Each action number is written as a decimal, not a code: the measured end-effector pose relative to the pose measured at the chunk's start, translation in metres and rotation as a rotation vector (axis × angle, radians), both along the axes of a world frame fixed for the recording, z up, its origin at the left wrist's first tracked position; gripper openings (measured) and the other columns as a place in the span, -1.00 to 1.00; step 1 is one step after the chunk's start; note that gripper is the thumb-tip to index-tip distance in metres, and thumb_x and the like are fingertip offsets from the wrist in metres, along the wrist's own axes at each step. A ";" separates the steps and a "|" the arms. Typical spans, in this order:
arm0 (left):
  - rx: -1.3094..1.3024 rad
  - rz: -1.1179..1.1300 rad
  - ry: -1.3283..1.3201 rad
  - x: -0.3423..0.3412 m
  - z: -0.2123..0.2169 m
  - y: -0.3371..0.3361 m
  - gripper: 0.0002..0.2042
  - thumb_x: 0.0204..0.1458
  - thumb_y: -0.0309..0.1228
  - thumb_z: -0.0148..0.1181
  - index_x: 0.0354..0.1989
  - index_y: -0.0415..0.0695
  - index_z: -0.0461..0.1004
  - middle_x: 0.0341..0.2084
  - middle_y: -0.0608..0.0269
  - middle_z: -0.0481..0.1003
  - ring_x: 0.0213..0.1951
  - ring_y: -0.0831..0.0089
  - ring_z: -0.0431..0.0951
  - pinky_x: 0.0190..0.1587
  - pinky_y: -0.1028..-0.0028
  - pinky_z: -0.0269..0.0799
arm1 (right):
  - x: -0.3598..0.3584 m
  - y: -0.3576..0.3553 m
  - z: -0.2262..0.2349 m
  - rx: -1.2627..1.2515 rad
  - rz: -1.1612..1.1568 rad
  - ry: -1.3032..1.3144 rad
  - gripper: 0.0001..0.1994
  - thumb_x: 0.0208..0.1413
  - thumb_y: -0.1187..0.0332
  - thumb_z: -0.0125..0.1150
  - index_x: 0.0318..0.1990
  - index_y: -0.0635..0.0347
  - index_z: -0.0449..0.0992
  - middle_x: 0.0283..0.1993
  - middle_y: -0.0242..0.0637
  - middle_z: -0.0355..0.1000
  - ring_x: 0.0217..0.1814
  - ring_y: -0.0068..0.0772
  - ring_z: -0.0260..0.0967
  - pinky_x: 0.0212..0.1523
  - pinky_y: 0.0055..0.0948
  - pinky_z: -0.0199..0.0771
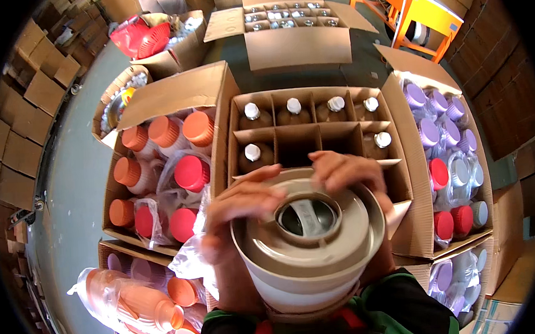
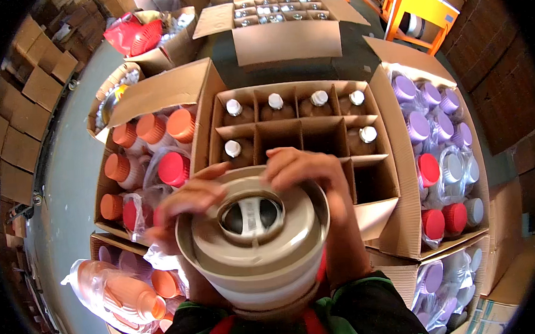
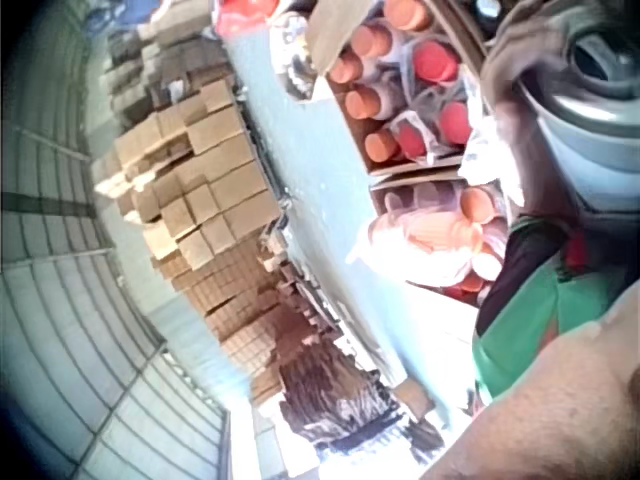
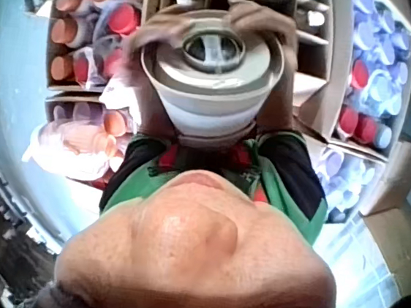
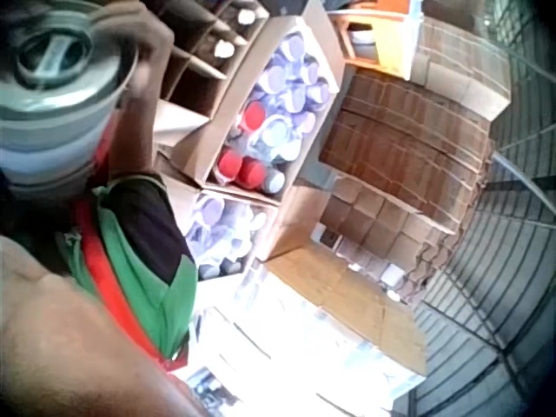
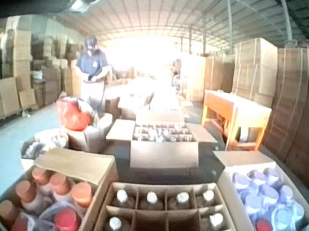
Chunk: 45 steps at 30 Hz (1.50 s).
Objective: The person removes a white plastic container from a bag, inserts a metallic liner and a colored lid, secures the lid by hand, and then places the assembled item into a cardboard box alongside other containers.
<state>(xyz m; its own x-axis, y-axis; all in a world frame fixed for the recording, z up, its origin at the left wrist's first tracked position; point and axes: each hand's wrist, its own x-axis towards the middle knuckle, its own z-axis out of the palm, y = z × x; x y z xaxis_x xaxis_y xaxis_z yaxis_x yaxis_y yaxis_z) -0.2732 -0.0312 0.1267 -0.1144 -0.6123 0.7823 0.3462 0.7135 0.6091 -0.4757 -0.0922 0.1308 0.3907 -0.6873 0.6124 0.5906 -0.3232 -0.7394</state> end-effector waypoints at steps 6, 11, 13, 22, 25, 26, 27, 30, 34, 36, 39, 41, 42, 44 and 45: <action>0.220 0.060 0.051 -0.005 -0.024 -0.008 -0.13 -0.05 0.40 -0.32 -0.04 -0.27 0.42 -0.12 -0.14 0.44 0.05 -0.06 0.36 0.19 0.08 0.06 | -0.013 -0.011 0.013 -0.596 0.232 0.173 -0.44 -0.02 -0.23 0.10 -0.38 0.20 0.52 -0.35 -0.19 0.48 -0.22 -0.25 0.39 0.07 -0.07 0.19; 0.405 0.251 0.285 -0.009 -0.036 -0.013 0.25 -0.45 0.37 0.19 0.33 -0.21 -0.26 -0.13 -0.14 0.36 -0.07 0.13 0.41 0.00 0.19 0.39 | 0.006 -0.013 -0.033 0.267 -0.100 0.129 -0.37 0.22 -0.06 -0.34 -0.39 0.40 0.49 -0.30 0.00 0.45 -0.20 -0.22 0.40 -0.04 -0.31 0.35; 0.347 0.163 0.170 -0.008 -0.040 -0.018 0.27 -0.46 0.37 0.19 0.34 -0.18 -0.30 -0.11 -0.17 0.34 -0.06 0.13 0.41 0.05 0.18 0.34 | 0.003 -0.012 -0.045 0.396 -0.073 -0.032 -0.45 0.24 0.07 -0.28 -0.32 0.46 0.50 -0.24 -0.01 0.47 -0.16 -0.29 0.41 -0.06 -0.41 0.36; 0.300 0.299 0.073 -0.014 -0.019 -0.007 0.23 -0.46 0.48 0.06 0.26 -0.33 -0.04 -0.03 -0.09 0.31 0.02 0.20 0.35 0.11 0.30 0.22 | -0.013 -0.014 0.016 -0.051 -0.105 0.332 -0.31 -0.09 -0.29 0.08 -0.31 0.32 0.53 -0.26 -0.12 0.51 -0.15 -0.21 0.45 0.01 -0.26 0.32; 0.424 0.436 -0.174 -0.013 -0.002 -0.003 0.21 -0.40 0.47 0.06 0.30 -0.26 -0.12 -0.07 -0.08 0.34 -0.07 0.21 0.41 0.00 0.27 0.34 | -0.010 -0.024 0.018 0.132 0.095 0.306 -0.27 -0.10 -0.33 0.06 -0.29 0.34 0.53 -0.23 -0.11 0.50 -0.10 -0.19 0.42 0.03 -0.27 0.31; 0.462 0.420 -0.175 -0.013 0.001 -0.004 0.21 -0.39 0.49 0.03 0.32 -0.23 -0.14 -0.07 -0.07 0.34 -0.09 0.22 0.41 0.00 0.26 0.33 | -0.012 -0.023 0.016 0.068 0.077 0.230 -0.32 -0.08 -0.26 0.07 -0.25 0.33 0.52 -0.20 -0.14 0.49 -0.07 -0.20 0.41 0.04 -0.28 0.29; 0.380 0.243 -0.067 -0.015 0.002 -0.005 0.20 -0.39 0.50 -0.02 0.32 -0.20 -0.16 -0.04 -0.07 0.34 0.00 0.18 0.37 0.07 0.22 0.28 | -0.015 -0.023 0.013 0.020 0.066 0.207 -0.37 -0.05 -0.20 0.09 -0.22 0.31 0.52 -0.17 -0.17 0.48 -0.03 -0.22 0.39 0.06 -0.30 0.27; 0.480 0.064 0.334 -0.017 0.008 -0.003 0.14 -0.31 0.54 -0.26 0.33 -0.15 -0.16 0.05 -0.16 0.29 0.12 0.03 0.29 0.19 0.04 0.10 | -0.035 -0.010 0.014 -0.585 -0.249 0.149 -0.23 -0.20 -0.41 0.04 -0.18 0.19 0.53 -0.12 -0.22 0.47 0.00 -0.12 0.36 0.19 -0.16 0.10; 0.059 -0.010 0.189 -0.012 0.031 0.023 -0.04 -0.17 0.46 -0.27 0.18 -0.18 0.20 0.07 -0.24 0.27 0.16 -0.14 0.21 0.23 -0.12 -0.10 | -0.039 -0.007 0.013 0.109 0.104 0.299 -0.43 -0.17 0.06 0.33 -0.02 0.22 0.46 0.08 -0.19 0.36 0.12 -0.35 0.30 0.19 -0.30 0.19; -0.136 -0.278 0.188 -0.004 0.049 0.040 -0.28 -0.08 0.21 -0.04 0.15 -0.07 0.27 0.06 -0.15 0.32 0.20 -0.12 0.16 0.26 -0.10 -0.18 | -0.037 -0.007 0.008 0.259 -0.079 0.419 -0.38 -0.14 0.05 0.32 0.03 0.30 0.40 0.12 -0.16 0.31 0.15 -0.32 0.27 0.19 -0.29 0.20; 0.188 0.122 -0.115 -0.003 0.057 0.041 -0.40 -0.09 -0.19 0.24 0.16 -0.10 0.27 -0.01 -0.04 0.38 0.17 0.02 0.23 0.28 0.05 -0.10 | -0.034 -0.008 -0.001 -0.322 -0.039 -0.102 -0.14 -0.22 -0.39 0.13 0.02 0.27 0.42 0.01 -0.13 0.40 0.13 -0.24 0.30 0.21 -0.17 0.13; 0.406 0.421 -0.288 -0.012 0.041 0.017 -0.35 -0.15 -0.37 0.28 0.18 -0.17 0.21 -0.04 0.00 0.39 0.12 0.16 0.28 0.22 0.22 0.07 | -0.037 -0.024 -0.006 -0.145 -0.223 0.209 -0.39 0.05 -0.16 0.03 -0.09 0.31 0.45 -0.17 -0.19 0.46 -0.06 -0.25 0.40 -0.02 -0.24 0.31; 0.473 0.487 -0.210 -0.018 0.027 0.000 -0.35 -0.15 -0.40 0.26 0.19 -0.18 0.18 -0.04 0.04 0.38 0.10 0.22 0.30 0.18 0.27 0.14 | -0.039 -0.035 -0.011 0.159 -0.306 0.309 -0.48 0.14 -0.06 -0.01 -0.15 0.31 0.46 -0.25 -0.22 0.48 -0.15 -0.26 0.43 -0.13 -0.25 0.36; 0.586 0.434 0.013 -0.023 0.000 -0.035 -0.35 -0.11 -0.43 0.23 0.21 -0.19 0.13 -0.03 0.10 0.36 0.05 0.31 0.32 0.09 0.32 0.25 | -0.045 -0.073 -0.018 0.167 -0.264 0.367 -0.63 0.18 0.10 -0.05 -0.20 0.26 0.49 -0.33 -0.20 0.46 -0.28 -0.20 0.43 -0.27 -0.23 0.36; 0.630 0.219 0.270 -0.023 -0.013 -0.044 -0.40 -0.06 -0.41 0.21 0.19 -0.19 0.15 -0.02 0.16 0.36 0.03 0.35 0.34 0.09 0.33 0.24 | -0.051 -0.094 -0.027 0.075 -0.472 0.653 -0.65 0.15 0.11 -0.03 -0.22 0.22 0.50 -0.32 -0.16 0.46 -0.28 -0.16 0.42 -0.25 -0.21 0.37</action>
